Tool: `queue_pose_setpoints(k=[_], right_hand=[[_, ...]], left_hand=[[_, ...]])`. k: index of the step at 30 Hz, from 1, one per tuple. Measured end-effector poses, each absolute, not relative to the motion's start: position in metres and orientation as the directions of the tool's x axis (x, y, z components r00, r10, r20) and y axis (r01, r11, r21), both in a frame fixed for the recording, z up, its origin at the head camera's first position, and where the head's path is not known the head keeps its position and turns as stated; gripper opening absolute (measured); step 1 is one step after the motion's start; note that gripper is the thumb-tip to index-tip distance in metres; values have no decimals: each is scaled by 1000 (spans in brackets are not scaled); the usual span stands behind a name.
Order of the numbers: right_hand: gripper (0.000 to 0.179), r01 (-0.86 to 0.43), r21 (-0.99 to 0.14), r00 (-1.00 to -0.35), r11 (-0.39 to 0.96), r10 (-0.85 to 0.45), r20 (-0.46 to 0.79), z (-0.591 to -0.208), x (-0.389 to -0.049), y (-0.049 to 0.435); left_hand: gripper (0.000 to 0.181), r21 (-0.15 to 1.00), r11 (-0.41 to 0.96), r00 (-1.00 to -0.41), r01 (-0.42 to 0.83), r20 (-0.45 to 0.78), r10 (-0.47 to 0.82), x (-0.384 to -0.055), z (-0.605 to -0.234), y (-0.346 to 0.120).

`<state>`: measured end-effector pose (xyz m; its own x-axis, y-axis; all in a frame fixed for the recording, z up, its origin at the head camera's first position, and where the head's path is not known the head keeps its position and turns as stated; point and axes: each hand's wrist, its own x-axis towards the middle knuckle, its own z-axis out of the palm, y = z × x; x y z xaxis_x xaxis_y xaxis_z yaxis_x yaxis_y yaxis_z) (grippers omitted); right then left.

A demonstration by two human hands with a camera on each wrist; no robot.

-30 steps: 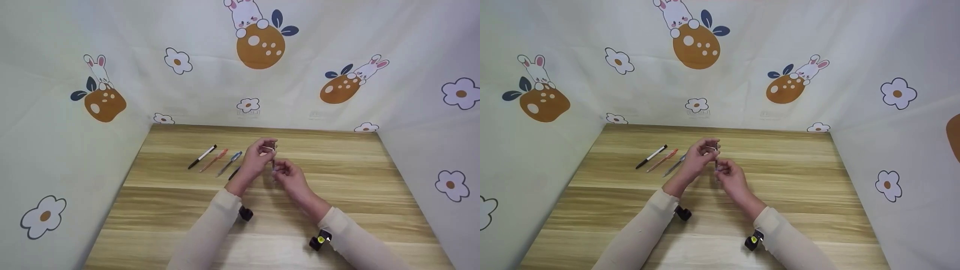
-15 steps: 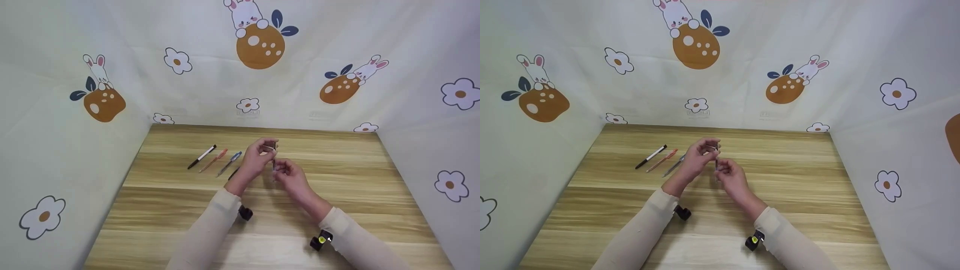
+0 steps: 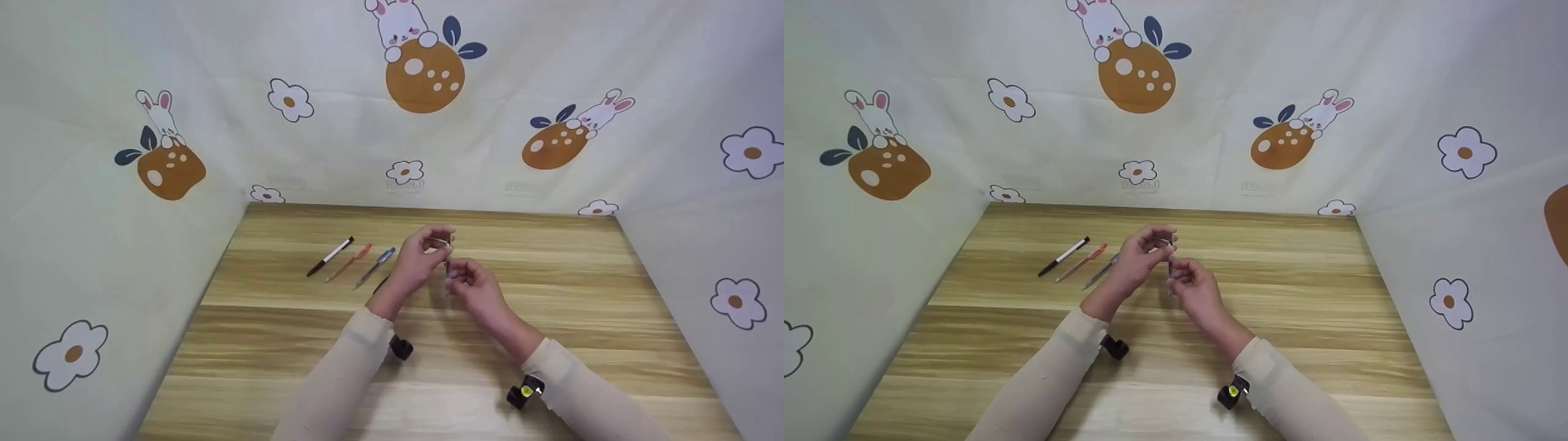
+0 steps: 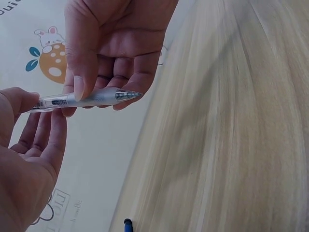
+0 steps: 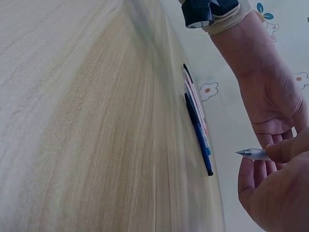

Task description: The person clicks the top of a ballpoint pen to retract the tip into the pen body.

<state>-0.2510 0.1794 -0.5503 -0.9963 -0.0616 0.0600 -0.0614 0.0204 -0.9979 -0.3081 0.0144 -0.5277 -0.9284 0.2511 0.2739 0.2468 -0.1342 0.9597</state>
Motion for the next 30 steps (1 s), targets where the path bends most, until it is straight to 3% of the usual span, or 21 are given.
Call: queue_pose_setpoints(k=[30], right_hand=[[30, -76, -997, -995, 31, -64, 74, -548, -250, 180]], left_hand=[[38, 950, -90, -914, 300, 313, 258, -306, -524, 12]])
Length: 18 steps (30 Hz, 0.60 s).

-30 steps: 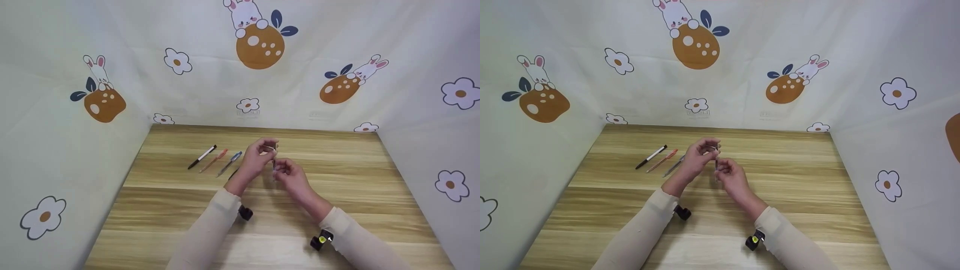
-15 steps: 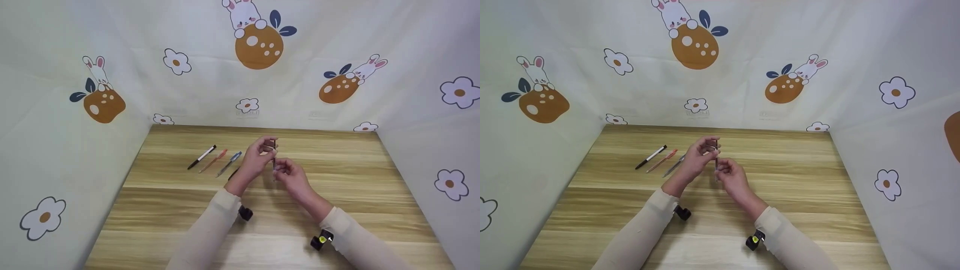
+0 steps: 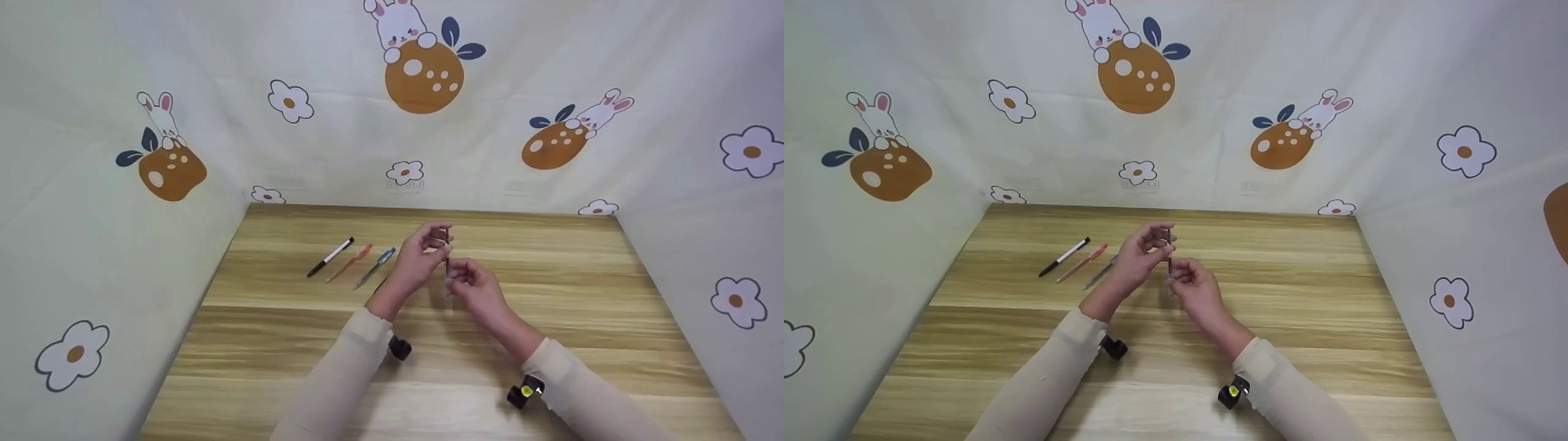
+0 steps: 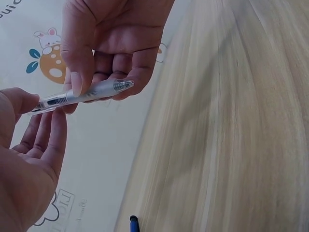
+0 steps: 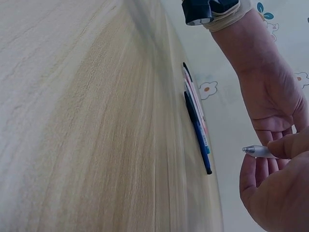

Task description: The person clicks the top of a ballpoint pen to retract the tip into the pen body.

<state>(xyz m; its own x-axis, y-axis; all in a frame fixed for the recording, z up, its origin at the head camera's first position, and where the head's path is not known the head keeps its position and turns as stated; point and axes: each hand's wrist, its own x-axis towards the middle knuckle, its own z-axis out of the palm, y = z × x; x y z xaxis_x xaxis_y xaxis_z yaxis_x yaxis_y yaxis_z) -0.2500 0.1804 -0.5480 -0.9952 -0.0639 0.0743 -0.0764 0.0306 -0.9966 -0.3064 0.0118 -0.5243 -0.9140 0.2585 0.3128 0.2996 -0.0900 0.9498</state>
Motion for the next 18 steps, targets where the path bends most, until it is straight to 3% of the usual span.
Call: queue_pose_setpoints(k=[18], right_hand=[[28, -70, -997, -996, 33, -66, 67, -550, -252, 178]], left_hand=[[50, 942, 62, -909, 330, 299, 289, -306, -526, 2]])
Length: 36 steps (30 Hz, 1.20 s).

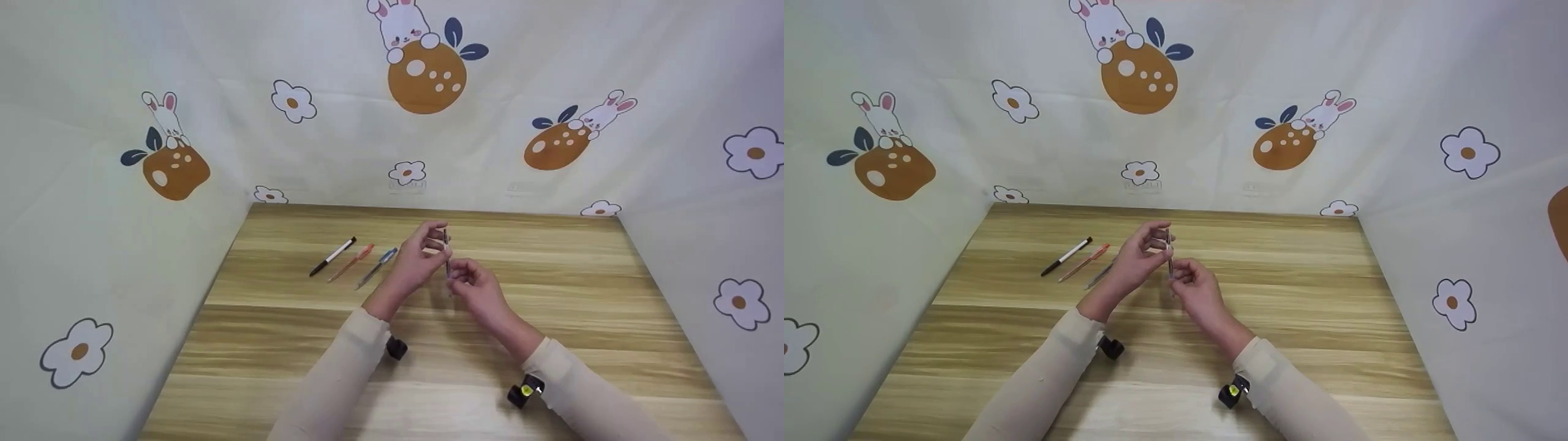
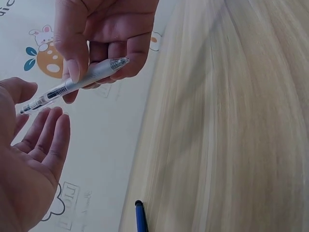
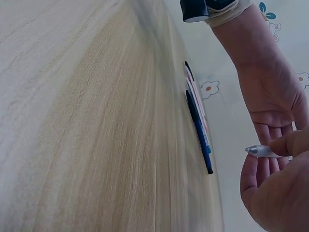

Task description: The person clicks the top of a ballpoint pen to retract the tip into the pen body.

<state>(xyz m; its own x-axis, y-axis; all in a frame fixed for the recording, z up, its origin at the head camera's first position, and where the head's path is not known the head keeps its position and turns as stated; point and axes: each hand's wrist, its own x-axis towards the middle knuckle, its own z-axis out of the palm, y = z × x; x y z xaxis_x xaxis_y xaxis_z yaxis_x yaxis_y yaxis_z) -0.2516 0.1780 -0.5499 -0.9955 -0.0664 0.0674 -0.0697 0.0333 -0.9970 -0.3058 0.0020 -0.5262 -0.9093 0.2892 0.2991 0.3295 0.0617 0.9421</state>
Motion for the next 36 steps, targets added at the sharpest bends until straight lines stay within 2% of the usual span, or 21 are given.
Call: queue_pose_setpoints(k=[6, 14, 25, 36], right_hand=[[28, -87, -995, -994, 50, -72, 83, -549, -251, 178], [28, -132, -978, -988, 160, -102, 117, -552, -255, 182], [28, -165, -961, -981, 222, -142, 136, -552, -260, 184], [28, -164, -951, -980, 264, -151, 127, -552, -264, 180]], left_hand=[[56, 938, 109, -905, 328, 279, 321, -306, -528, -3], [61, 923, 190, -905, 333, 257, 339, -308, -530, -11], [65, 901, 269, -907, 340, 238, 348, -310, -529, -25], [67, 895, 270, -899, 354, 246, 363, -309, -532, -41]])
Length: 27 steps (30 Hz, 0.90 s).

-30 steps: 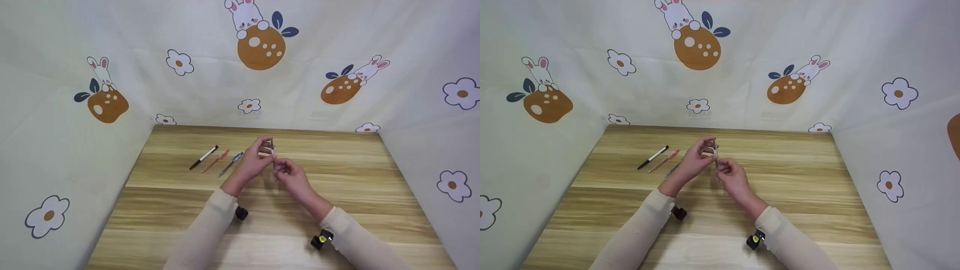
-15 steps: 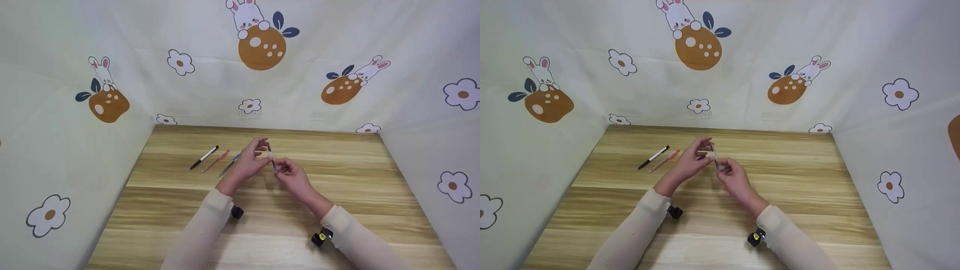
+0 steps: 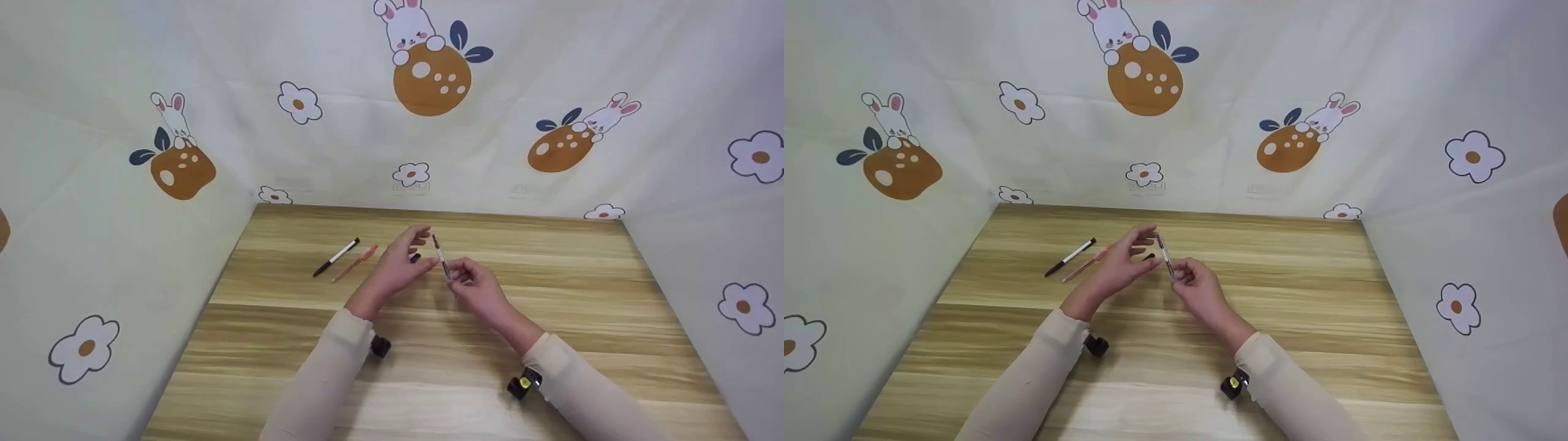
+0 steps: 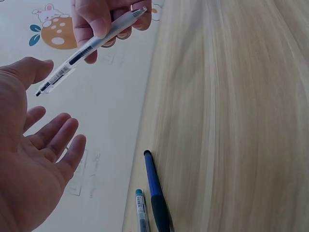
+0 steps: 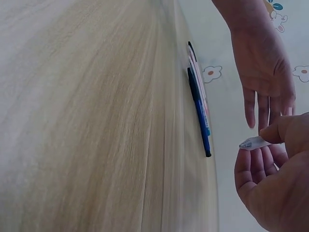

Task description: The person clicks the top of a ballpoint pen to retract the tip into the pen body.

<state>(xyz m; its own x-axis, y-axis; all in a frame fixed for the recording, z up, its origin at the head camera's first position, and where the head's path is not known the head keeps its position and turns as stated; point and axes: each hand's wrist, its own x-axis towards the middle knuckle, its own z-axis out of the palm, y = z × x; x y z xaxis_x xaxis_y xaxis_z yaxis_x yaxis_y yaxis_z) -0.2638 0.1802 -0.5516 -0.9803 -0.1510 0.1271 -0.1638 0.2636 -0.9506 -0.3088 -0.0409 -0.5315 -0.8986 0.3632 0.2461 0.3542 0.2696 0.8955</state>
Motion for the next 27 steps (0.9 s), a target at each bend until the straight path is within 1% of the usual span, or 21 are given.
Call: queue_pose_setpoints(k=[11, 15, 27], right_hand=[[24, -193, -936, -970, 295, -198, 138, -556, -274, 183], [25, -203, -932, -968, 301, -205, 145, -554, -276, 183], [26, -223, -893, -968, 390, -200, 155, -556, -283, 183]], left_hand=[[69, 849, 377, -905, 370, 238, 353, -309, -535, -52], [69, 841, 394, -907, 370, 236, 348, -311, -535, -53], [70, 817, 440, -911, 373, 232, 341, -319, -543, -54]])
